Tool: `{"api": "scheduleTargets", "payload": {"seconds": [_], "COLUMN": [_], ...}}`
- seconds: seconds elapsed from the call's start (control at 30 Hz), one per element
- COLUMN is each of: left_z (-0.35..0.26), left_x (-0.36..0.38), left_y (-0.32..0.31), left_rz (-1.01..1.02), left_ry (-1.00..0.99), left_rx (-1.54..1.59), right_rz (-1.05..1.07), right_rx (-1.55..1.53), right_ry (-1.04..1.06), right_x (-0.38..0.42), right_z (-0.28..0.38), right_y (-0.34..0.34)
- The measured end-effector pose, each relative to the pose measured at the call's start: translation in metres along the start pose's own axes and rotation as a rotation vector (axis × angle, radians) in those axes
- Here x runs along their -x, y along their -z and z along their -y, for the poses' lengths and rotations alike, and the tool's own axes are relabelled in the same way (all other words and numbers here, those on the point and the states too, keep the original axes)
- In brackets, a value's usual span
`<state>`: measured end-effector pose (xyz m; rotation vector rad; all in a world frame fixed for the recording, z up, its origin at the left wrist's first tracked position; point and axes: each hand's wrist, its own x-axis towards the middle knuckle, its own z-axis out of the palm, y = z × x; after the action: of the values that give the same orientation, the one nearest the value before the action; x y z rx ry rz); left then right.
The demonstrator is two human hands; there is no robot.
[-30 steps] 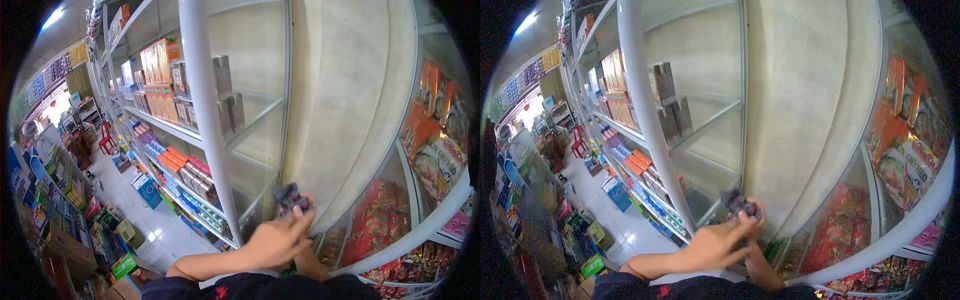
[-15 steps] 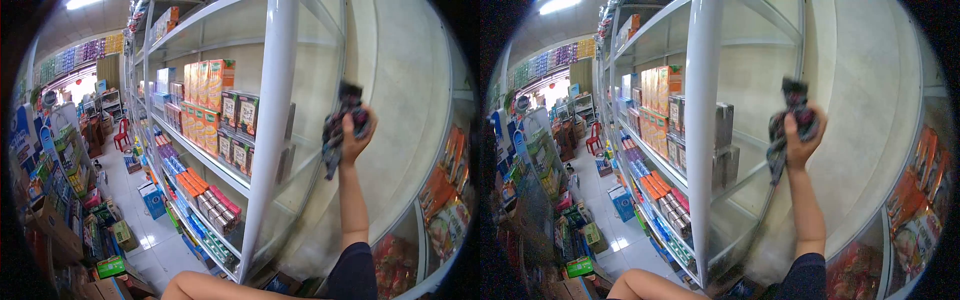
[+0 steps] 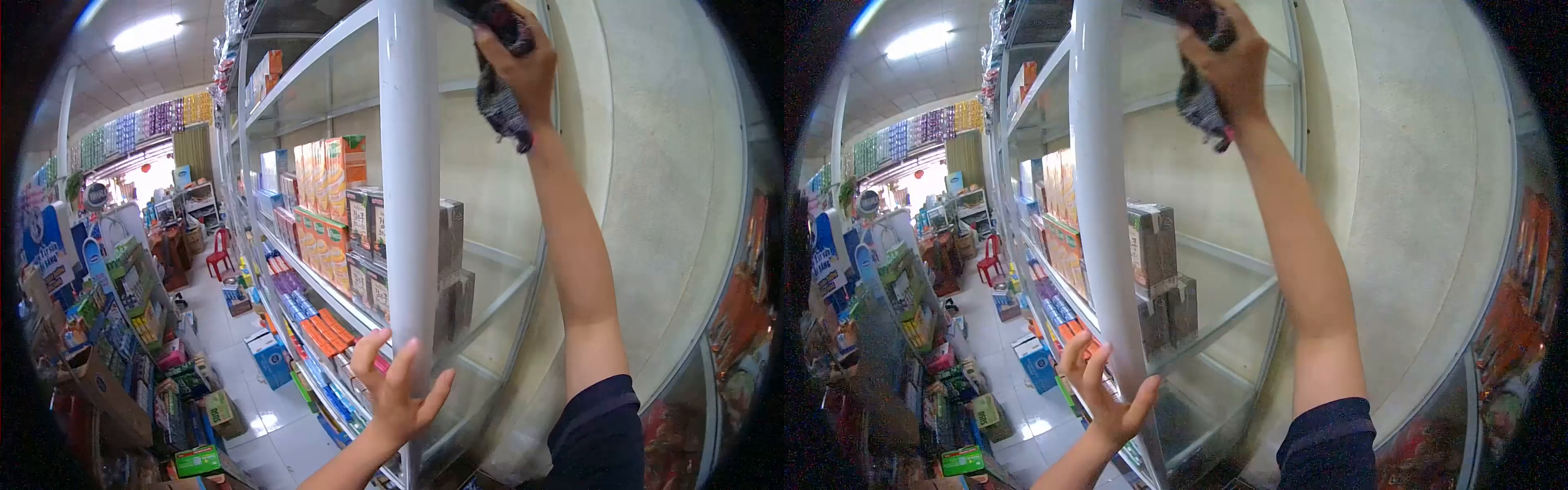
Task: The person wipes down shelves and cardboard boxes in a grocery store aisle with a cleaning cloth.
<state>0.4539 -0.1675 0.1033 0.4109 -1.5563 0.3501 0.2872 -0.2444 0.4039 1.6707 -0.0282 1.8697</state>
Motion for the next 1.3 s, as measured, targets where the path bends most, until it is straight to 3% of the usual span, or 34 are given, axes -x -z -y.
{"api": "scheduleTargets", "payload": {"seconds": [0.03, 0.1, 0.17, 0.27, 0.43, 0.53, 0.63, 0.77, 0.83, 0.9, 0.93, 1.03, 1.07, 1.13, 1.17, 1.2, 1.23, 1.3], "left_z": [0.002, 0.009, 0.025, 0.025, 0.019, 0.017, 0.016, 0.015, 0.013, 0.01, 0.018, 0.018, 0.013, 0.013, 0.014, 0.012, 0.008, -0.004], "left_x": [0.004, 0.015, 0.035, 0.041, 0.036, 0.034, 0.034, 0.03, 0.031, 0.03, 0.034, 0.029, 0.026, 0.029, 0.028, 0.025, 0.02, 0.001], "left_y": [-0.005, -0.01, -0.02, -0.019, -0.02, -0.018, -0.019, -0.021, -0.019, -0.02, -0.023, -0.02, -0.019, -0.015, -0.015, -0.016, -0.008, 0.022], "left_rz": [-0.013, 0.125, 0.156, 0.19, 0.141, 0.133, 0.121, 0.057, 0.068, 0.014, -0.016, 0.033, 0.041, 0.072, 0.096, 0.024, 0.012, 0.063], "left_ry": [0.122, 0.175, 0.345, 0.394, 0.443, 0.392, 0.435, 0.483, 0.503, 0.611, 0.521, 0.496, 0.602, 0.595, 0.554, 0.468, 0.478, 0.209], "left_rx": [-0.047, -0.071, 0.31, 0.338, 0.435, 0.275, 0.287, 0.4, 0.403, 0.406, 0.375, 0.318, 0.426, 0.378, 0.35, 0.304, 0.297, -0.03], "right_rz": [-0.016, -0.115, -0.138, -0.253, -0.368, -0.26, -0.202, -0.036, -0.009, -0.116, -0.131, -0.105, -0.097, -0.179, -0.195, -0.136, -0.179, -0.174], "right_rx": [0.042, 0.06, 0.066, -0.038, -0.112, 0.058, 0.045, -0.222, -0.172, 0.017, 0.015, 0.064, 0.076, 0.099, 0.11, 0.093, 0.179, 0.184], "right_ry": [-0.132, -0.08, -0.249, -0.517, -0.611, -0.645, -0.412, -0.348, -0.23, 0.009, 0.028, 0.092, 0.08, 0.084, 0.025, -0.201, -0.199, -0.451], "right_x": [0.002, 0.007, 0.023, 0.063, 0.085, 0.079, 0.073, 0.07, 0.07, 0.071, 0.072, 0.08, 0.083, 0.091, 0.095, 0.102, 0.111, 0.123], "right_z": [-0.012, -0.062, -0.081, -0.137, -0.13, -0.096, -0.035, 0.052, 0.083, 0.085, 0.083, 0.066, 0.058, 0.033, 0.022, 0.013, -0.008, -0.03], "right_y": [0.009, 0.028, 0.058, 0.106, 0.115, 0.097, 0.057, 0.01, -0.009, -0.019, -0.019, -0.012, -0.005, 0.008, 0.02, 0.035, 0.049, 0.083]}}
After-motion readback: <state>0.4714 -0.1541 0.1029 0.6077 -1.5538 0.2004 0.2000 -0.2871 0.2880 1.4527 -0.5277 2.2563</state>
